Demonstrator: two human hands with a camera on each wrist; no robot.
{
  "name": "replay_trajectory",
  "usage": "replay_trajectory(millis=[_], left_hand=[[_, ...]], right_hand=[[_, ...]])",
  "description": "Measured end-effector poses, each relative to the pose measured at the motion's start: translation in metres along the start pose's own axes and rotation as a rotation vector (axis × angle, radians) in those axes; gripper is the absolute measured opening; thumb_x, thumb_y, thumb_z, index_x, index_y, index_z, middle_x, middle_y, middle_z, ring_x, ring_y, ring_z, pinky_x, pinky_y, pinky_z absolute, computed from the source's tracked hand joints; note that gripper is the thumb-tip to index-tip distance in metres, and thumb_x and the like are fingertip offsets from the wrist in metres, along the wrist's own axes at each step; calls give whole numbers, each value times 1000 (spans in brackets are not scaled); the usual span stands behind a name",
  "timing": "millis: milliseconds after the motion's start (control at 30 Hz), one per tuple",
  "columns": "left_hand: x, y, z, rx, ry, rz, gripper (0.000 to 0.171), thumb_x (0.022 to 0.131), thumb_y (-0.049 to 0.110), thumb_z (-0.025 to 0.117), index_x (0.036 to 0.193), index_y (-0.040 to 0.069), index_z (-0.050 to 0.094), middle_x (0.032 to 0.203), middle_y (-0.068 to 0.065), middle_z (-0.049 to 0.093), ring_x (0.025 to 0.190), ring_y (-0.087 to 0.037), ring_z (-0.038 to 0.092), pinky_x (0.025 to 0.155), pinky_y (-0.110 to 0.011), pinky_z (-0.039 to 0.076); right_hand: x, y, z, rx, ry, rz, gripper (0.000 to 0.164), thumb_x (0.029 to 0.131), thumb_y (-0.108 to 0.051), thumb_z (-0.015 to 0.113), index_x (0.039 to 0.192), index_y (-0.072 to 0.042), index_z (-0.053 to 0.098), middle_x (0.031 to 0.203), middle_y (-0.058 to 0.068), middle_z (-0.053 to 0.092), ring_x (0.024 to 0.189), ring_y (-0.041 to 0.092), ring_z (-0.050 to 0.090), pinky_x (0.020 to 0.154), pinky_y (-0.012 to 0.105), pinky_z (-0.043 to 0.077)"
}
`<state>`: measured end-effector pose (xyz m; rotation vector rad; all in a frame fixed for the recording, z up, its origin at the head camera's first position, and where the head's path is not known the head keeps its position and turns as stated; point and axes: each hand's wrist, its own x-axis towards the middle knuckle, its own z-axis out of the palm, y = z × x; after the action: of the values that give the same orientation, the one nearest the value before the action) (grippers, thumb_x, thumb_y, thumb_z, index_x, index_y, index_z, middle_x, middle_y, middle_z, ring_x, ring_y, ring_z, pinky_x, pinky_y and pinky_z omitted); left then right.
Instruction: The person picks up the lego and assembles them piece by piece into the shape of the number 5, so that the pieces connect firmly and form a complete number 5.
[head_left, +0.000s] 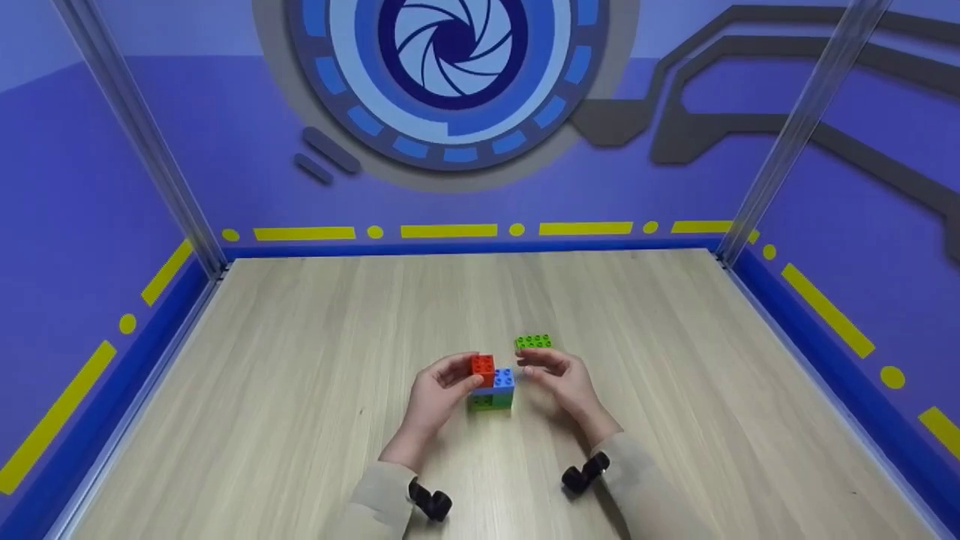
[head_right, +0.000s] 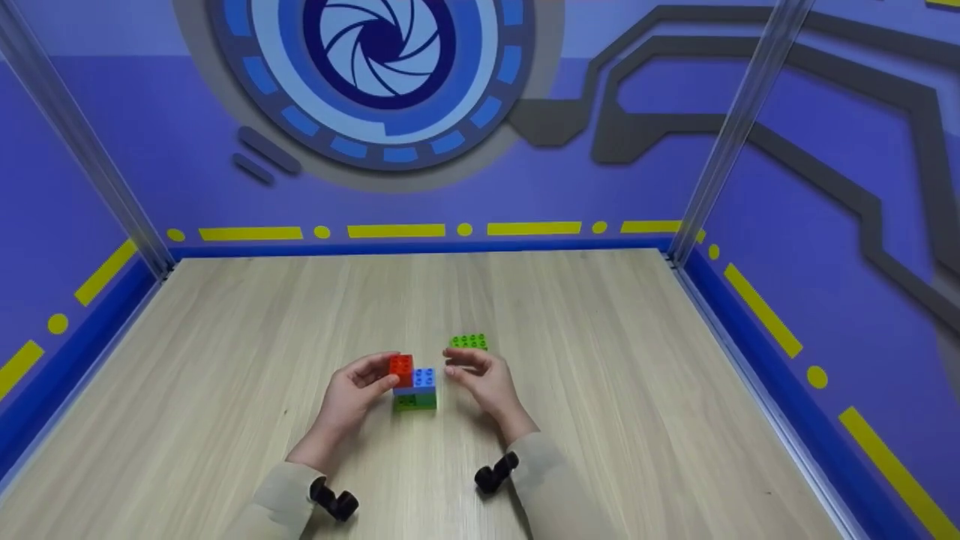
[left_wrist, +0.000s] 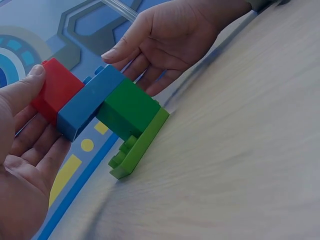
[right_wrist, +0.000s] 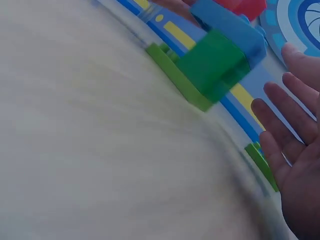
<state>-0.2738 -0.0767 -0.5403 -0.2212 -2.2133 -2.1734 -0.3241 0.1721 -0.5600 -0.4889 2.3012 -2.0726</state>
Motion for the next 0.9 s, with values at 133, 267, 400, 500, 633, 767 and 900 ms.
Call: replay_trajectory(millis=[133,267,400,500,633,767,900], left_hand=[[1,0,0,0,-2,9,45,91,22,79,132,7,67,132,-14,70,124,-26,66,102,-22,55],[0,-1,0,3,-4,3,45,91,22,80,132,9,68,132,-13,70,123,-25,66,101,-21,55],[1,0,0,-5,-4,2,46,91,22,80,133,7,67,132,-13,70,124,-25,66,101,-21,55],[1,-1,-1,-14,-5,-3,47,91,23,80,133,7,67,132,-14,70,124,-25,66,101,-21,55],[1,-1,-1,-15,-11,-1,47,91,24,79,133,7,67,132,-14,70,124,-25,66,101,-21,55],[0,-1,0,-12,-12,4,47,91,24,80,133,7,67,132,-14,70,124,-25,66,102,-21,55],[0,-1,0,-6,-7,-1,47,91,24,80,133,7,67,132,-13,70,124,-25,66,101,-21,55]], right_hand=[[10,1,-12,-3,42,8,37,91,-4,76,127,1,69,130,21,70,121,35,68,98,20,56],[16,5,-24,-22,73,30,38,90,3,74,128,-2,70,132,18,70,124,36,65,104,31,56],[24,7,-33,-33,101,26,40,88,5,75,127,-1,70,133,18,69,126,37,64,110,47,53],[30,8,-37,-47,109,28,42,87,6,76,127,0,69,134,20,68,127,37,63,111,50,51],[37,8,-42,-100,106,64,45,87,5,75,131,-2,68,137,21,66,131,35,61,112,49,50],[43,9,-45,-166,89,113,49,87,6,75,135,-1,64,140,21,64,135,35,58,115,51,47],[49,13,-45,-232,81,123,51,85,6,76,134,1,64,139,21,65,134,36,58,117,51,45]])
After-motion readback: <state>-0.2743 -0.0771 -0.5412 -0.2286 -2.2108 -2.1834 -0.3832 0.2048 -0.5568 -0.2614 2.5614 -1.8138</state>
